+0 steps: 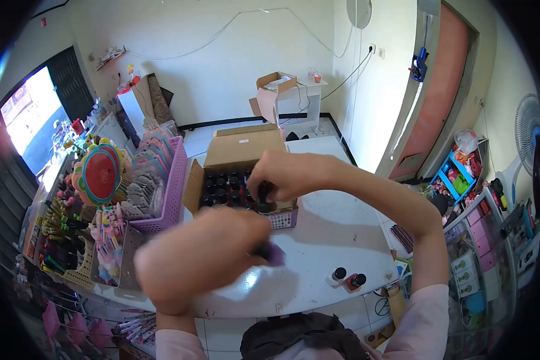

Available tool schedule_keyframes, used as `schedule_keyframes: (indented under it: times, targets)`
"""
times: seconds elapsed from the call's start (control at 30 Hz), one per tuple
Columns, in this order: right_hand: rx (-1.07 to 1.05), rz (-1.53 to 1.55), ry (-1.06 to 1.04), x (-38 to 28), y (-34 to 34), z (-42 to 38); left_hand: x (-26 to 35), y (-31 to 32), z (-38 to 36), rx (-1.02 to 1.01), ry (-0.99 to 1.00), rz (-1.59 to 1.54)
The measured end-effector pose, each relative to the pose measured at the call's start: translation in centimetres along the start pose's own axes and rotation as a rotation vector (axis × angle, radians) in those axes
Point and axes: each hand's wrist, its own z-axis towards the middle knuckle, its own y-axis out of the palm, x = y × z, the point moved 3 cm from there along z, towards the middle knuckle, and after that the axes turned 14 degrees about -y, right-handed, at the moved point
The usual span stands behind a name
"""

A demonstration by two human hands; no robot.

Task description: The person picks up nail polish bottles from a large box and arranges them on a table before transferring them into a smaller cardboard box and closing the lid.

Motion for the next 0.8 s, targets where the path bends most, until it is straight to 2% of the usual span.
schedule_keyframes:
  times: [0.07, 0.17, 0.27, 0.3, 0.37, 0.43, 0.57, 0.73, 0.8]
  targets:
    - [-0.135, 0.110, 0.083, 0.7, 1.3, 0.3, -2.1, -2.6, -0.6, 0.130, -0.007, -0.103]
    - [-0.160, 0.100, 0.144, 0.5, 2.0, 0.6, -4.3, -3.8, -0.2, 0.218, -0.272, -0.154]
    - [-0.137, 0.080, 0.178, 1.1, 2.5, 0.5, -5.8, -3.5, 2.1, 0.269, -0.286, -0.159]
    - [-0.142, 0.084, 0.182, 1.1, 2.5, 0.2, -6.4, -3.1, 3.1, 0.266, -0.285, -0.166]
    - [0.035, -0.073, 0.101, 0.2, 1.0, -0.8, -7.2, -2.4, 5.4, 0.342, -0.133, -0.190]
    - [0.156, -0.037, 0.106, -2.5, -1.8, -2.8, -7.3, -1.5, 7.5, 0.377, -0.080, -0.180]
    - [0.116, -0.109, 0.170, -7.9, -2.4, -7.0, -8.2, 0.9, 10.9, 0.472, 0.080, -0.096]
    - [-0.158, -0.145, 0.205, -11.4, 0.7, -8.5, -8.8, 2.9, 12.6, 0.462, 0.044, -0.059]
    - [-0.167, -0.159, 0.196, -11.5, 2.1, -8.9, -9.3, 3.9, 13.4, 0.435, -0.020, -0.010]
